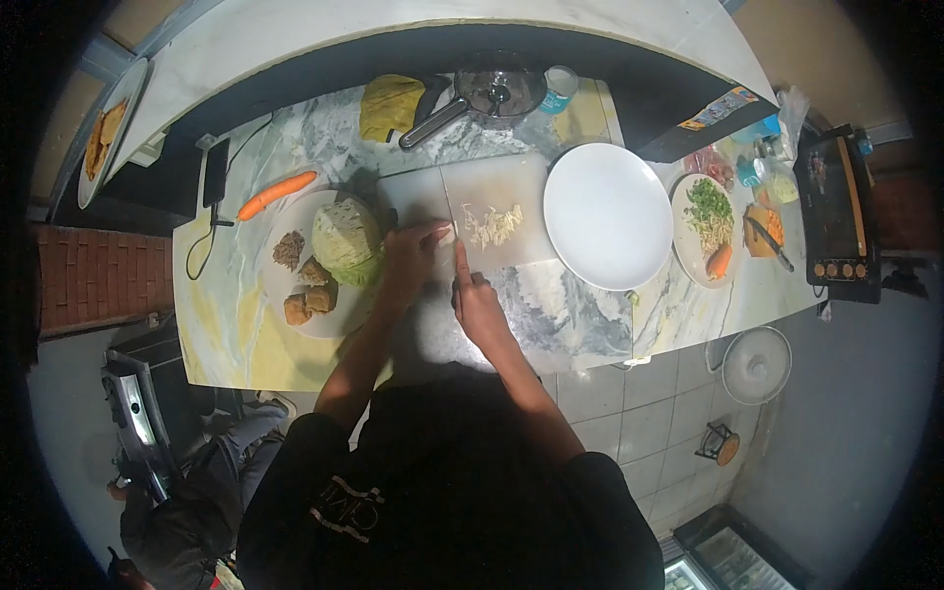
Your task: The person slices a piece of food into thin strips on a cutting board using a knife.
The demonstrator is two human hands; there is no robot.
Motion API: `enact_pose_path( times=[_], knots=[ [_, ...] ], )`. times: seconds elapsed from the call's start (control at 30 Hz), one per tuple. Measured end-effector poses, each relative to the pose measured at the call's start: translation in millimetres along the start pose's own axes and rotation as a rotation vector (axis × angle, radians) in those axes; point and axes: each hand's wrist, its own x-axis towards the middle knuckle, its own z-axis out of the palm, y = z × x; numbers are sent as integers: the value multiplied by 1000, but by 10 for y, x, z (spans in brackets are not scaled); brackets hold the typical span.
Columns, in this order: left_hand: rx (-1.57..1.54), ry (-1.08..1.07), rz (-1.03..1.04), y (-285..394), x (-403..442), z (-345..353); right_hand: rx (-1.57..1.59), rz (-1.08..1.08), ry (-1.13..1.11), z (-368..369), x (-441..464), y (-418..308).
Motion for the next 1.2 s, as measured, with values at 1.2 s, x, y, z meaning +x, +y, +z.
enact_pose_path(
  times=[1.2],
  knots=[
    [-133, -39, -109, 115, 124, -221, -9, -51, 207, -56, -154, 24]
  ],
)
